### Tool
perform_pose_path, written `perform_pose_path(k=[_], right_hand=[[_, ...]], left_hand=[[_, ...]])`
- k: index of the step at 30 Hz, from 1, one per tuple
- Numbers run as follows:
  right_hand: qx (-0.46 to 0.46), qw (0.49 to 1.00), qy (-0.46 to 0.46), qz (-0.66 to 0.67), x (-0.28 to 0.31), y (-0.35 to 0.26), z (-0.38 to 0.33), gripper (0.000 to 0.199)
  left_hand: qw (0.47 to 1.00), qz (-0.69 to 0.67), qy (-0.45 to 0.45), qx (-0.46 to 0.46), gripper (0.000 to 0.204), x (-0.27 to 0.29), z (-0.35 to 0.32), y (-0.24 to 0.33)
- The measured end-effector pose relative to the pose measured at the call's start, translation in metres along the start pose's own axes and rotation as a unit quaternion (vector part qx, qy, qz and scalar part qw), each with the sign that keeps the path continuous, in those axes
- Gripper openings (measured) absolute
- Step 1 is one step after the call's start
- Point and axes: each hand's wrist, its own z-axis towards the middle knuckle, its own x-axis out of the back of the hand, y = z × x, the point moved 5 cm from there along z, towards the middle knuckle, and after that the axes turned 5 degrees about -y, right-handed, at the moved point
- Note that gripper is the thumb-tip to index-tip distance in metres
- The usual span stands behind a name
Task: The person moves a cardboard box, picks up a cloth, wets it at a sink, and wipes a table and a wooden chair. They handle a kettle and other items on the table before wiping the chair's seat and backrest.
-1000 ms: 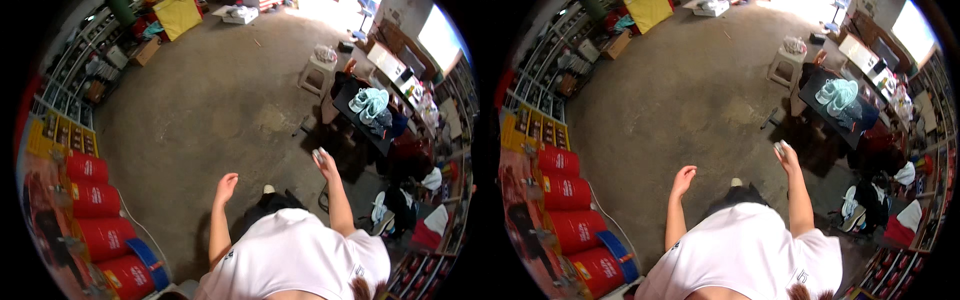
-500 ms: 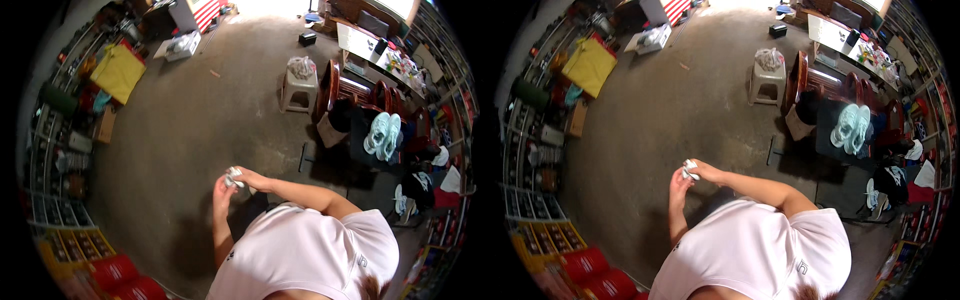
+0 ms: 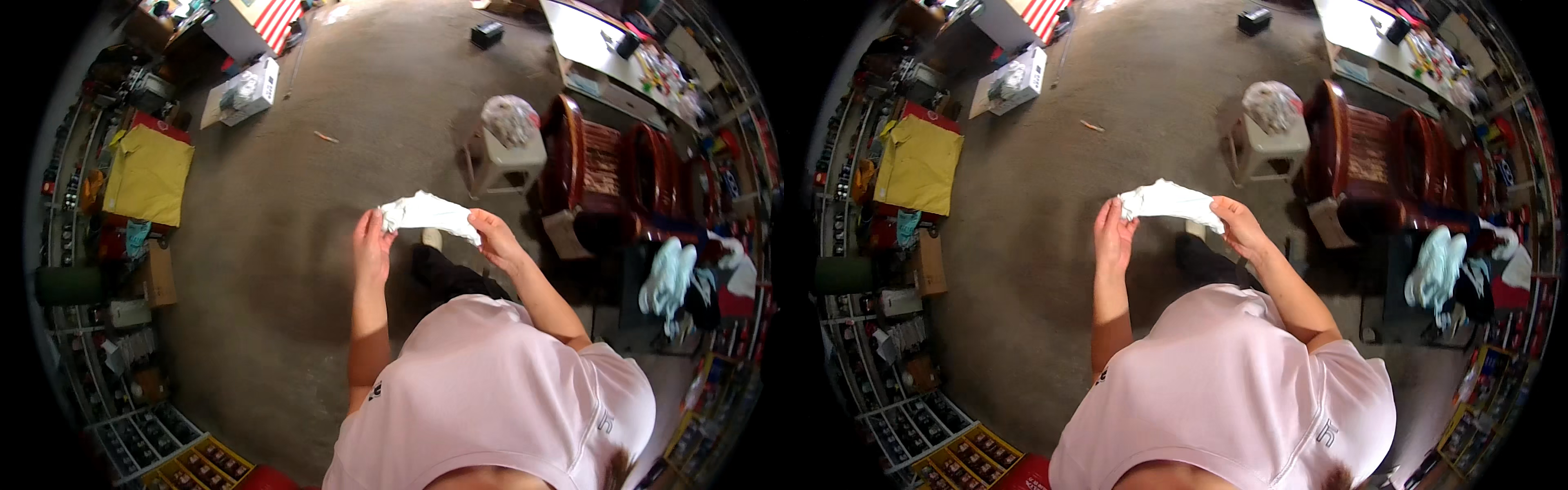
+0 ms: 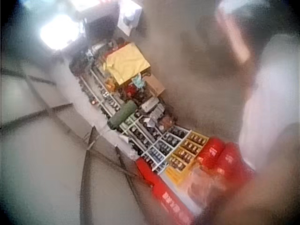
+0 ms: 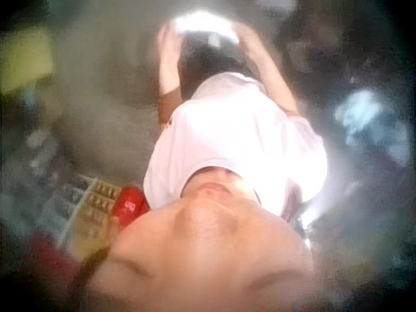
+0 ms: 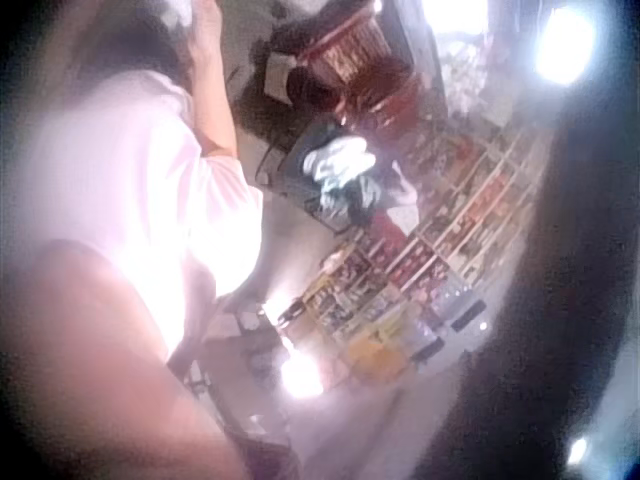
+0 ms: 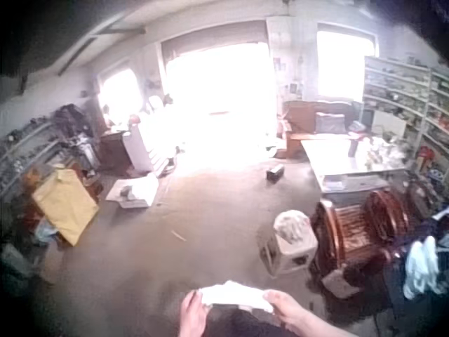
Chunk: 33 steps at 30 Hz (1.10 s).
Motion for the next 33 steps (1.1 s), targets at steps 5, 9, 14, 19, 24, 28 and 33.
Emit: perform_pose_path(k=[5,9,14,19,24,28,33], right_hand=[[0.03,0.996,-0.067,0.051,-0.049,-0.088,0.142,0.014],[0.075,0.995,-0.07,0.004,-0.063,-0.148,0.242,0.012],[0.025,0.996,-0.03,-0.084,-0.04,-0.196,0.36,0.011],[0.03,0.989,0.137,0.039,0.021,-0.269,0.427,0.023],[0.114,0.953,0.239,0.145,0.065,-0.352,0.444,0.039],[0.223,0.911,0.19,0.289,0.11,-0.391,0.454,0.05],[0.232,0.852,0.315,0.347,0.213,-0.425,0.492,0.032]], left_hand=[[1.0,0.0,0.013,-0.01,0.019,0.016,0.132,0.056],[0.998,0.001,0.053,-0.028,0.026,0.047,0.223,0.091],[0.982,-0.117,-0.05,0.136,0.04,0.026,0.364,0.081],[0.967,0.001,-0.152,0.204,0.03,-0.068,0.533,0.085],[0.883,0.222,-0.393,0.127,0.024,-0.255,0.649,0.105],[0.579,0.431,-0.689,-0.071,0.023,-0.397,0.678,0.073],[0.308,0.461,-0.809,-0.196,0.036,-0.477,0.694,0.002]])
